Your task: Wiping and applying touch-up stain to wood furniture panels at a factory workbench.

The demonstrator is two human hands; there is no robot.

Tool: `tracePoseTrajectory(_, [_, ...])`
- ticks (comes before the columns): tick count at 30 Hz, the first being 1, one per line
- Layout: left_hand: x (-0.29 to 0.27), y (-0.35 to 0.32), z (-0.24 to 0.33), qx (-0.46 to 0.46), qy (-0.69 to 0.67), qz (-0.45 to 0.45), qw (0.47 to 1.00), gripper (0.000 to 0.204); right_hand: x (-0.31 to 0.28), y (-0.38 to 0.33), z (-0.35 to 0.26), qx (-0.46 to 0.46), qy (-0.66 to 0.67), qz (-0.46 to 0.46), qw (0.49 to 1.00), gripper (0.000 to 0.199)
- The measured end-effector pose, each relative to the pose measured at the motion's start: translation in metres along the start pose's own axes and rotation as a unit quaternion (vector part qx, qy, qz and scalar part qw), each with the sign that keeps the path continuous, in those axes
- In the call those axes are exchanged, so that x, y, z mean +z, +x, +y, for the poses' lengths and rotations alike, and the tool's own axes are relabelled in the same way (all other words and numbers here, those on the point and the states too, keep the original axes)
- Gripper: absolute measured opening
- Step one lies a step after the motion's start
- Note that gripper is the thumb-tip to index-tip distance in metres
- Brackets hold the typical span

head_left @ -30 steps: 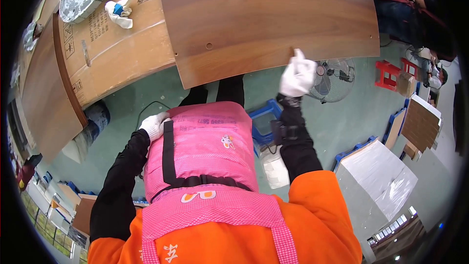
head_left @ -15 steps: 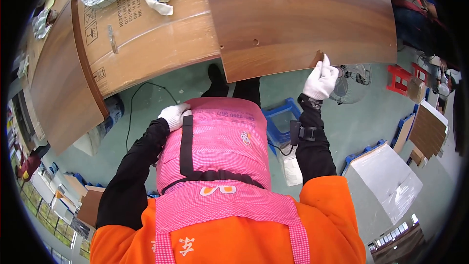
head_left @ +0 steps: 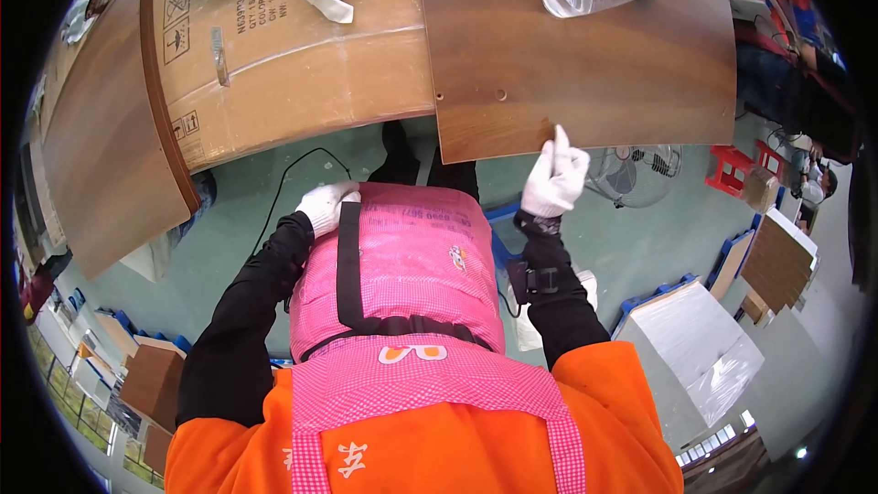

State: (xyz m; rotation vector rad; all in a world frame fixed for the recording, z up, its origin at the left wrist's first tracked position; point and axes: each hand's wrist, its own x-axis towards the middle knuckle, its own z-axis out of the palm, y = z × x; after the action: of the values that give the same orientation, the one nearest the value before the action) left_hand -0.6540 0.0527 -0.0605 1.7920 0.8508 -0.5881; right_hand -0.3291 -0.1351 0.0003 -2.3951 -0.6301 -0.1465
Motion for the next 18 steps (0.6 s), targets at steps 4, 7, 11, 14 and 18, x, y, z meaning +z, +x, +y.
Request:
tracePoseTrajectory(4, [-0.017,0.003,0.033,0.043,-0.016,0.034,0.998,0.043,0.013,-0.037,-0.07,-0.283,0.138,-0.111,0.942,0.018])
tracePoseTrajectory(7, [-0.034,0.005,0.062,0.099,-0.132,0.15,0.975,0.04,0.017,-0.027,-0.109,-0.375,0.173,-0.325,0.851,0.028])
tracePoseTrajectory(11, [-0.07,0.006,0.094,0.088,-0.32,0.321,0.887,0.021,0.042,0.069,-0.135,-0.204,0.224,-0.211,0.929,0.023])
tracePoseTrajectory(14, [-0.1,0.025,0.098,0.157,-0.217,0.472,0.84,0.02,0.099,0.152,-0.138,-0.151,0.195,-0.198,0.948,0.026])
tracePoseTrajectory(18, [-0.13,0.049,0.118,0.189,0.035,0.517,0.834,0.012,0.176,0.244,-0.152,-0.143,0.199,-0.131,0.961,0.027])
